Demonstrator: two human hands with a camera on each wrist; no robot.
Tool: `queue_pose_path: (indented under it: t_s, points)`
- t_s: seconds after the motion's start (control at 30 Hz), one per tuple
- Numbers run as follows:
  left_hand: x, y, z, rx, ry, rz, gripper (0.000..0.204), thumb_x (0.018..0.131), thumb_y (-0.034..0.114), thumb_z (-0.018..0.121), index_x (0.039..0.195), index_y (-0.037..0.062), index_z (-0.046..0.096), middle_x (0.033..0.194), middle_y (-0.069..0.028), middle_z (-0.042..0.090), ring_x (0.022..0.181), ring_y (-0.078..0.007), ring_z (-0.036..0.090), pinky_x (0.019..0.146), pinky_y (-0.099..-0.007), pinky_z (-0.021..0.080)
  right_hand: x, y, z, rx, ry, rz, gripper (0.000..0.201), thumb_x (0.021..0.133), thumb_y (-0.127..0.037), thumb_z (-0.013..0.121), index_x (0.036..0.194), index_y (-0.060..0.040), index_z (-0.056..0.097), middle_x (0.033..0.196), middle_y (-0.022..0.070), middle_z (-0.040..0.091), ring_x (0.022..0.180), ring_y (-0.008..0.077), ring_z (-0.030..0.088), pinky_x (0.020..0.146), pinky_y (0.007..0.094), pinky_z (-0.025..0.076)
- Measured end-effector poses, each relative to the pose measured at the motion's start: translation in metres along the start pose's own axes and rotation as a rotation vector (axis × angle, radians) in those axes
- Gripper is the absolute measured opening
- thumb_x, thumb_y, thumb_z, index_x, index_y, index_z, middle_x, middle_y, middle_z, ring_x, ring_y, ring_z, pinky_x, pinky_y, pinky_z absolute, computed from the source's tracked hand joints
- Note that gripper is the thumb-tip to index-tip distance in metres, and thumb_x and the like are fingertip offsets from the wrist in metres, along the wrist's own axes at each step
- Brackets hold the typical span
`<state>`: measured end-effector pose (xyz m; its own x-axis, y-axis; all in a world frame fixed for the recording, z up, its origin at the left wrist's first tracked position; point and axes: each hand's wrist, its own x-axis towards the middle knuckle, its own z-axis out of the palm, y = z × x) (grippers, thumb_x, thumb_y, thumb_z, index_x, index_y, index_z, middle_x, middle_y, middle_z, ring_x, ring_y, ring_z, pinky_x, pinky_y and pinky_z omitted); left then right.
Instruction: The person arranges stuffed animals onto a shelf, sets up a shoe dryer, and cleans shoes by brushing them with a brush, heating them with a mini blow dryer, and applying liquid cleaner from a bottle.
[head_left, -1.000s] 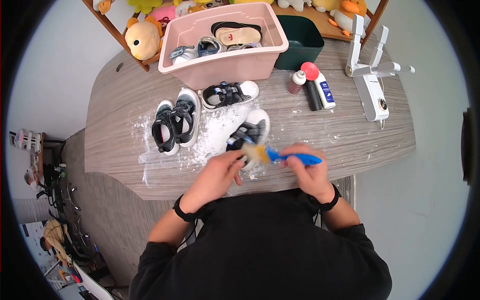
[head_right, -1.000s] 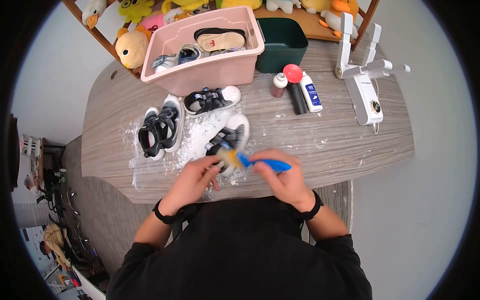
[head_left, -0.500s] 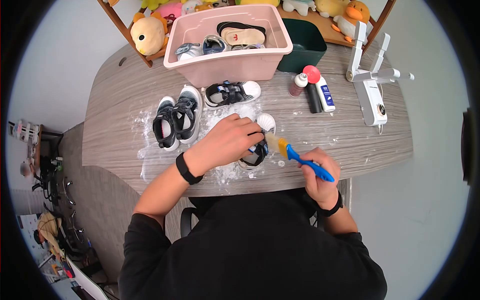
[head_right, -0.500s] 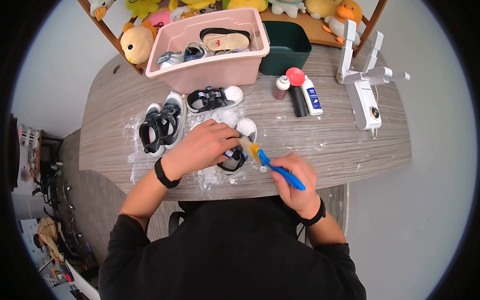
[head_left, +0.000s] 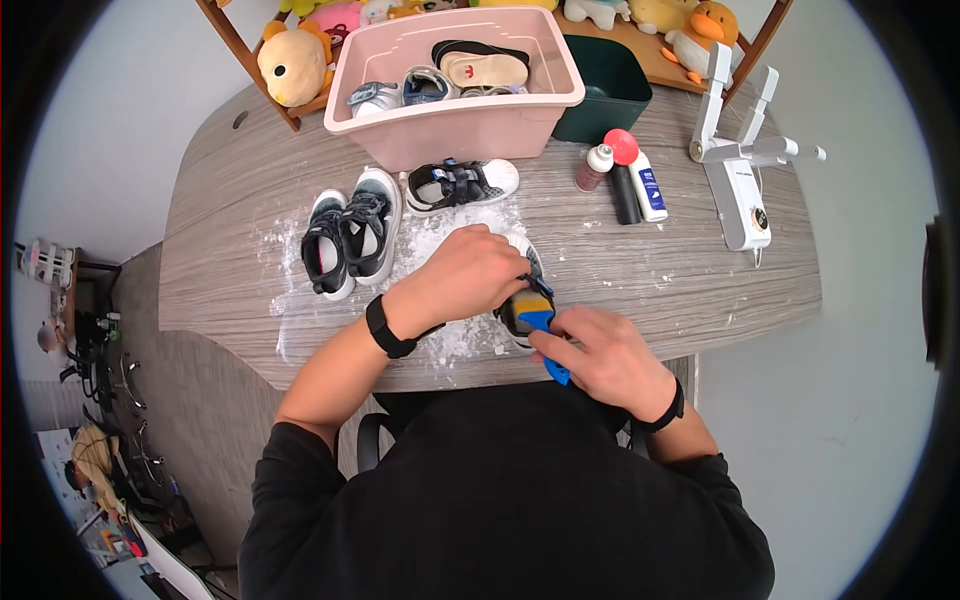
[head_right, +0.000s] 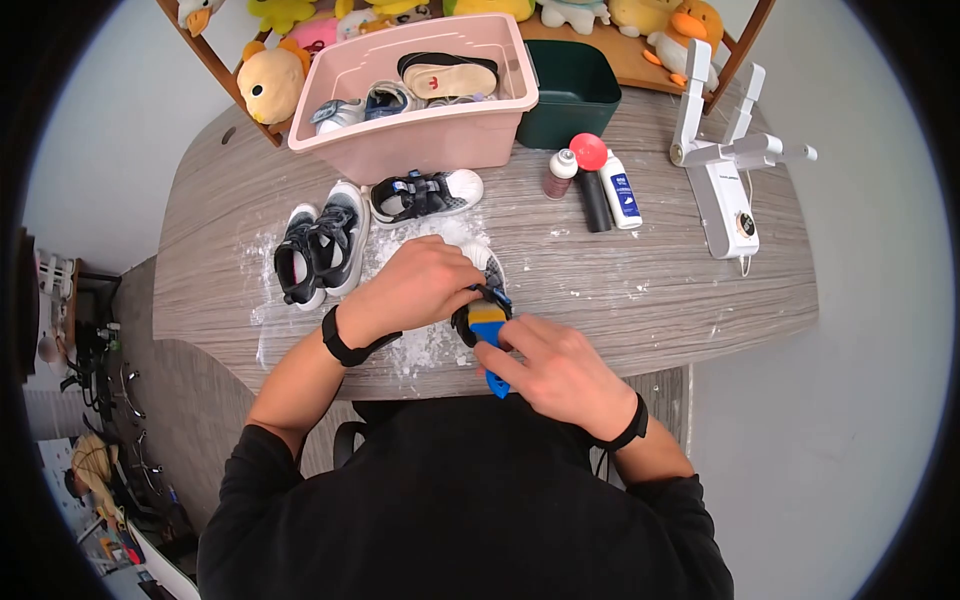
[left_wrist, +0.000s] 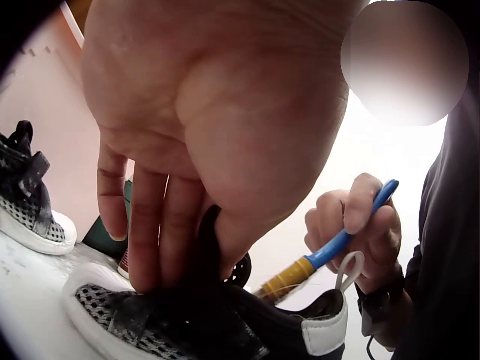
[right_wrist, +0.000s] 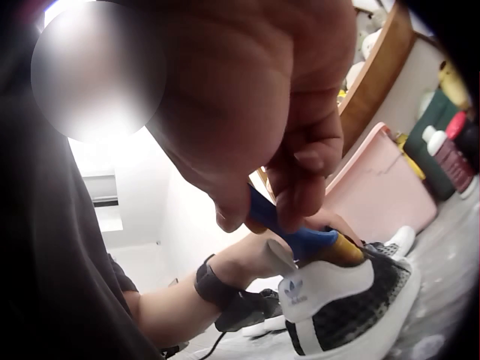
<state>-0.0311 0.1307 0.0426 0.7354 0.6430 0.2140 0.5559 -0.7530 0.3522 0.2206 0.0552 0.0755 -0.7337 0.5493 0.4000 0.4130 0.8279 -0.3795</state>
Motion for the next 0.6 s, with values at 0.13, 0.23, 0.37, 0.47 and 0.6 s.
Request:
queue_pose_path:
  t_s: [0.13,0.23,0.37,0.47,0.6]
  points:
    - [0.002,0.002,0.006,-0.051,0.013,-0.029,0.013,0.085,0.019,0.080,0.092,0.0078,0.079,0.082,-0.0093,0.073,0.083,-0.0313,0.071,0.080,-0.0437,0.054,0.002,0.015,0.018,-0.078,-0.080,-0.001,0.026,0.085,-0.012,0.074,0.111,-0.0083,0.072,0.094,0.0037,0.057,0.085,0.0211,0.064,0.067,0.0354,0.056]
    - [0.001,0.002,0.006,-0.045,0.018,-0.032,0.013,0.085,0.020,0.080,0.091,0.0076,0.078,0.083,-0.0097,0.073,0.084,-0.0312,0.072,0.080,-0.0434,0.055,0.003,0.016,0.027,-0.076,-0.057,0.004,0.029,0.084,-0.011,0.074,0.113,-0.0090,0.072,0.095,0.0041,0.058,0.087,0.0221,0.064,0.069,0.0363,0.057]
    - [-0.002,0.003,0.008,-0.011,0.031,-0.040,0.014,0.086,0.020,0.080,0.093,0.0077,0.078,0.084,-0.0099,0.074,0.087,-0.0310,0.073,0.081,-0.0430,0.056,0.002,0.016,0.025,0.024,-0.079,0.029,0.030,0.083,-0.010,0.075,0.113,-0.0099,0.073,0.096,0.0060,0.059,0.088,0.0255,0.064,0.071,0.0390,0.058]
    - [-0.005,0.001,0.010,-0.017,0.053,-0.023,0.015,0.086,0.020,0.080,0.095,0.0079,0.078,0.086,-0.0098,0.074,0.087,-0.0310,0.073,0.080,-0.0432,0.056,0.003,0.017,0.011,0.237,-0.068,0.138,0.029,0.082,-0.008,0.076,0.112,-0.0096,0.074,0.097,0.0079,0.061,0.090,0.0276,0.066,0.073,0.0404,0.058]
    - [-0.005,0.000,0.007,-0.015,0.057,-0.050,0.016,0.087,0.020,0.080,0.097,0.0082,0.078,0.087,-0.0090,0.074,0.087,-0.0311,0.072,0.079,-0.0434,0.056,0.006,0.018,0.011,0.104,-0.003,0.051,0.026,0.085,-0.010,0.079,0.110,-0.0088,0.074,0.097,0.0090,0.062,0.090,0.0293,0.067,0.073,0.0414,0.058]
